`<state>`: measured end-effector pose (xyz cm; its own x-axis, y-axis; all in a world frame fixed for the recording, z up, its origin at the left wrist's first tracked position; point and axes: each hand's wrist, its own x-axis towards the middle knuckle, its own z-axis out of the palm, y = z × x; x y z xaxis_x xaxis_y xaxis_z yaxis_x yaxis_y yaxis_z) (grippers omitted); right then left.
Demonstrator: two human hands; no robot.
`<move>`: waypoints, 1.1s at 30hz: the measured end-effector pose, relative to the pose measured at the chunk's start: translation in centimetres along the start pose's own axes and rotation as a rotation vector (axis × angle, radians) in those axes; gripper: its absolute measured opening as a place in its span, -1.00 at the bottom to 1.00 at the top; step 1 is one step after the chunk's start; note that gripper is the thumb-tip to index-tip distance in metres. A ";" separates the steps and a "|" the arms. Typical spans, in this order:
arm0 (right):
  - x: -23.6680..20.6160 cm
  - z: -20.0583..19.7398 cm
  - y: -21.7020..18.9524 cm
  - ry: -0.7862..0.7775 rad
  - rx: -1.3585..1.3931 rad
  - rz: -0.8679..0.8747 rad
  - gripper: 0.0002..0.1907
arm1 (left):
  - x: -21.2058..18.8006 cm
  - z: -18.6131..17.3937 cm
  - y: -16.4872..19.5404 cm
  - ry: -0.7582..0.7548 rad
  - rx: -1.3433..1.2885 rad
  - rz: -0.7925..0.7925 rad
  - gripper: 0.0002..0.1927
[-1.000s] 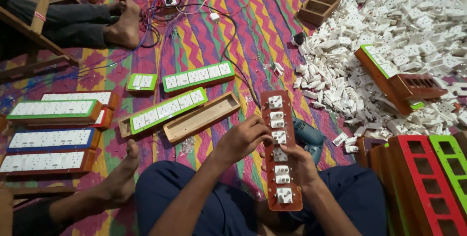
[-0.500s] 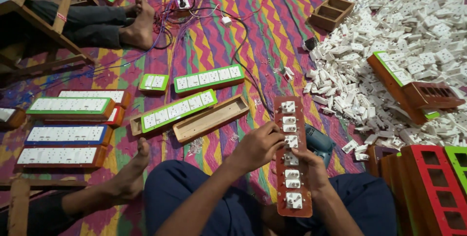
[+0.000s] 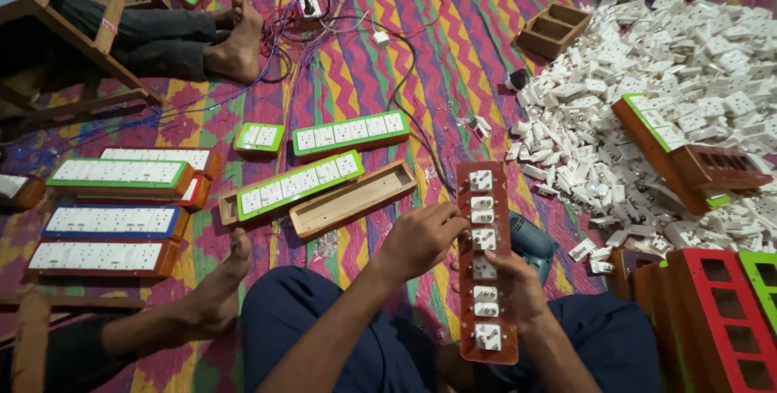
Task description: The person assembles a multi-socket power strip by inserting white socket modules into a wooden housing, then uses a power drill to secure them with screws. They later switch to a green plastic housing, insert sockets, and use a screwdriver to tighten screws on the side.
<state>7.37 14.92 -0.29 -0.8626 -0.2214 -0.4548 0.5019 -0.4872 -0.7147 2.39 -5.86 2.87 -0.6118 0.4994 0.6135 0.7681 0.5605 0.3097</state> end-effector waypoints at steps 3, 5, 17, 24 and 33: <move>0.2 -0.4 0.6 0.039 -0.055 -0.135 -0.60 | -0.3 1.2 0.8 -0.073 -0.267 -0.269 -0.77; 0.6 -0.8 1.1 0.054 -0.091 -0.271 -0.65 | -0.5 2.3 1.5 -0.102 -0.456 -0.456 -0.67; 0.4 -1.1 0.5 0.094 -0.917 -0.868 -0.67 | -0.8 7.2 1.4 0.256 -1.335 -1.101 -0.74; 5.0 -13.4 -3.3 0.686 -1.598 -0.416 -0.40 | -0.9 7.0 -3.1 0.556 -1.561 -1.139 -0.76; 10.4 -16.9 -1.1 0.571 -0.614 0.027 -0.32 | -0.6 4.6 -6.9 0.646 -1.432 -0.922 -0.67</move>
<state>-1.10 27.42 -13.29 -0.7681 0.3156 -0.5571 0.6098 0.0953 -0.7868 -3.45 -7.02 -2.99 -0.9930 -0.1072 -0.0496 0.0294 -0.6314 0.7749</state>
